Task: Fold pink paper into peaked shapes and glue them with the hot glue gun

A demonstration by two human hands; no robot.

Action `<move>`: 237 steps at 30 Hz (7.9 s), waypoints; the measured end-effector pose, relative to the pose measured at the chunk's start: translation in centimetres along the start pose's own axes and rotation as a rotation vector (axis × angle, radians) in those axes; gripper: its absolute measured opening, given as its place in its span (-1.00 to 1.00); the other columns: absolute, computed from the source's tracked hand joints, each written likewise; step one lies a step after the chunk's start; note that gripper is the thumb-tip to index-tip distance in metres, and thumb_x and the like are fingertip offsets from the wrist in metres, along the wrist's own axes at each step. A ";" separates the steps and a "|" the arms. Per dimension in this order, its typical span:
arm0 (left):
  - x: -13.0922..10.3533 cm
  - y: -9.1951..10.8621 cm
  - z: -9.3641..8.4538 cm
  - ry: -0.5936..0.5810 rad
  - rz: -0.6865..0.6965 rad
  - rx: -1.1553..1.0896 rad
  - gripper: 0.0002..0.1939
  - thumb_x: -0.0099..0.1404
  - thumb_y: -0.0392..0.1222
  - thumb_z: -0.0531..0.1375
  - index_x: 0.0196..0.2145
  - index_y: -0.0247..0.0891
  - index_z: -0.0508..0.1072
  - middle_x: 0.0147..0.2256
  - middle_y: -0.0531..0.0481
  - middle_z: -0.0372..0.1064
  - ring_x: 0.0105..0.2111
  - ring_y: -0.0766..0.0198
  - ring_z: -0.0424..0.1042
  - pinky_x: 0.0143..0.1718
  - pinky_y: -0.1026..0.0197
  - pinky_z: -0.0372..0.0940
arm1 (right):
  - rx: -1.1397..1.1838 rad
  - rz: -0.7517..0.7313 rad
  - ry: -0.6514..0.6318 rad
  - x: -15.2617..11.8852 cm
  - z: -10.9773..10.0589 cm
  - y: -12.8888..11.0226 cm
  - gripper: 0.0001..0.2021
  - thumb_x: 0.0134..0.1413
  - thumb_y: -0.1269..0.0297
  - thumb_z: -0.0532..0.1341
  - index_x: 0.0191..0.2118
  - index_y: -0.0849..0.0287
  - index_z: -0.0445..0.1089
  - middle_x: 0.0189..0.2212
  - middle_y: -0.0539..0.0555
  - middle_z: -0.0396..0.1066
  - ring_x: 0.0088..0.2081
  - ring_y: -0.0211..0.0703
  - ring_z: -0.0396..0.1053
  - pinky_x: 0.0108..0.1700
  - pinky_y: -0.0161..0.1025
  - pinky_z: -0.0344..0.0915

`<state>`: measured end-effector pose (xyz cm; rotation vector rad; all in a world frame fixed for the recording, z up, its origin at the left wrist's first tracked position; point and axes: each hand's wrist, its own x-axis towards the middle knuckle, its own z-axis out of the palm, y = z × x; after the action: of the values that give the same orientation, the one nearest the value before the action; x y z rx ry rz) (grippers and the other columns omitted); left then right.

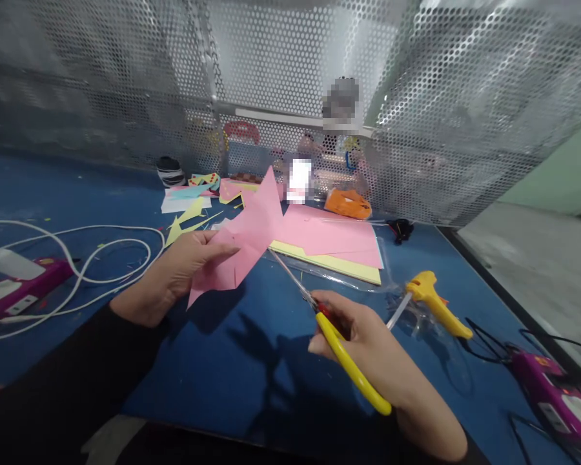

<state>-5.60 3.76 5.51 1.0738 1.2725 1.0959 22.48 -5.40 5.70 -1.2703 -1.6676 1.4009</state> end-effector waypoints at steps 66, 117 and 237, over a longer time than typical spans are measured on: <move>-1.4 0.1 1.9 -0.195 -0.148 -0.016 -0.64 -0.19 -0.12 0.54 -0.39 -0.25 0.64 -0.41 -0.11 0.59 -0.47 0.17 0.51 -0.48 0.22 0.39 | 0.094 0.170 -0.107 0.2 1.1 1.0 -0.44 0.00 -0.14 0.35 0.00 0.17 0.44 -0.56 -0.15 0.13 -0.65 -0.47 0.01 -0.67 -0.44 -0.10; -1.3 -0.3 1.7 -0.127 -0.135 -0.026 -0.76 0.02 -0.07 0.41 -0.39 -0.28 0.61 -0.44 -0.07 0.57 -0.49 0.26 0.47 -0.47 0.27 0.30 | 0.010 0.163 -0.104 0.0 1.5 1.7 -0.38 0.10 -0.13 0.28 0.15 0.20 0.40 -0.57 -0.13 0.17 -0.67 -0.47 0.05 -0.68 -0.44 -0.05; -1.4 1.8 -0.6 -0.058 -0.036 -0.170 -0.78 -0.08 -0.11 0.45 -0.49 -0.25 0.58 -0.48 0.02 0.55 -0.48 0.27 0.46 -0.43 0.30 0.32 | -0.194 0.183 0.235 4.8 -2.4 -4.0 -0.66 -0.11 0.00 0.36 -0.32 0.16 0.42 -0.60 -0.08 0.31 -0.61 -0.34 0.20 -0.62 -0.37 0.07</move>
<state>-6.23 2.67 7.51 0.9448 1.1275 1.1174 21.77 0.03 9.53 -1.6657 -1.5864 1.1576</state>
